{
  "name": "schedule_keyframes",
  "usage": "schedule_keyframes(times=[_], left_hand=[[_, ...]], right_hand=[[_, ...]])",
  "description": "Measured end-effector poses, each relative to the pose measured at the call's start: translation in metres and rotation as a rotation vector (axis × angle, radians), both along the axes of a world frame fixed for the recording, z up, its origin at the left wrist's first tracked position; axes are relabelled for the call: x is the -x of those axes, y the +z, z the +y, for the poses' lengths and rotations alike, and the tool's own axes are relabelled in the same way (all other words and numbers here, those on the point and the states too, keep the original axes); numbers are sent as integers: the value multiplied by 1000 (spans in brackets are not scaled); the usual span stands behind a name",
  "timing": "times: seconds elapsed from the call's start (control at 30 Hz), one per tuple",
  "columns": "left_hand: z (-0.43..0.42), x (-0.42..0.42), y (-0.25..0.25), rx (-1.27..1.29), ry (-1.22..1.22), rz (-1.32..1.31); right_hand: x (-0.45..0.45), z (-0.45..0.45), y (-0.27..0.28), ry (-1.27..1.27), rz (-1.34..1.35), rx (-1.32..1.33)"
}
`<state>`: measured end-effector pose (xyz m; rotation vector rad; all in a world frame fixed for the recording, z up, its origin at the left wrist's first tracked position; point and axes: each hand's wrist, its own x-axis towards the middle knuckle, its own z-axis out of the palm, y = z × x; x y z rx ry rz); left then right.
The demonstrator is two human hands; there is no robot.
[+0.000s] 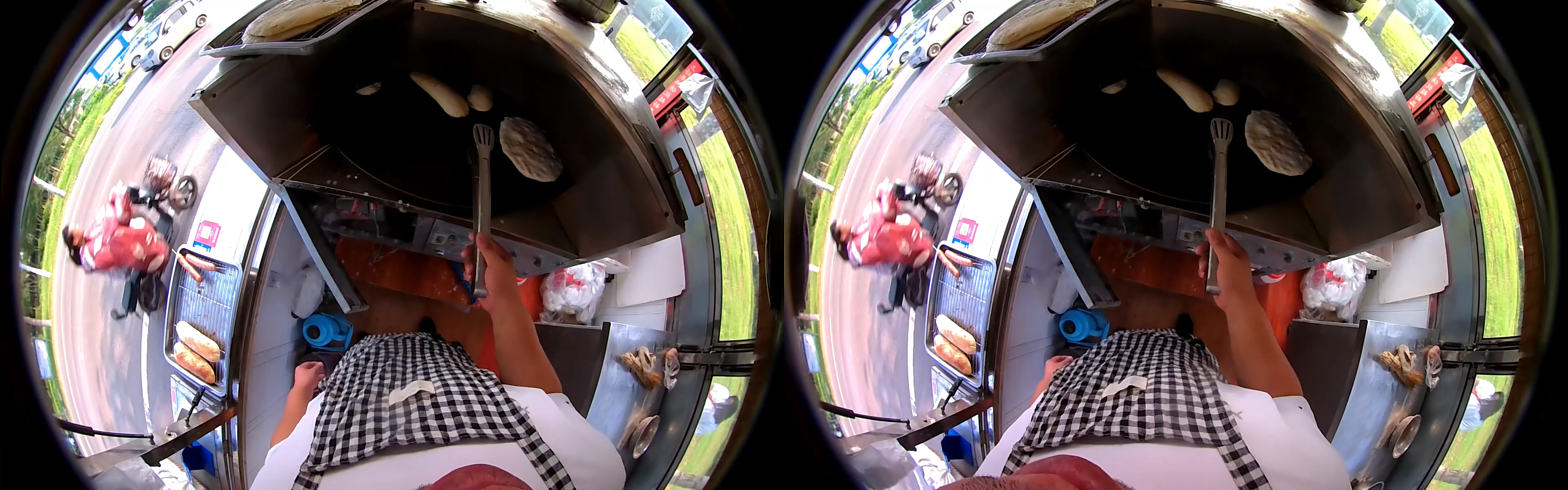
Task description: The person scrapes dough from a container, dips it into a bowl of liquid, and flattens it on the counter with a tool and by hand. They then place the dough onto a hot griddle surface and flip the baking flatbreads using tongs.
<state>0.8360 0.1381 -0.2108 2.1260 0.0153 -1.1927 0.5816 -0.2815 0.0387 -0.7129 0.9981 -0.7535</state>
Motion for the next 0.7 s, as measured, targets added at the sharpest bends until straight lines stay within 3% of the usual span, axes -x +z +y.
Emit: schedule_keyframes(times=[0.17, 0.7], left_hand=[[15, 3, -27, 10, 11, 8], [16, 14, -30, -36, -30, 18]], right_hand=[[-1, -1, -5, 38, 2, 1], [1, 7, 0, 152, 74, 22]])
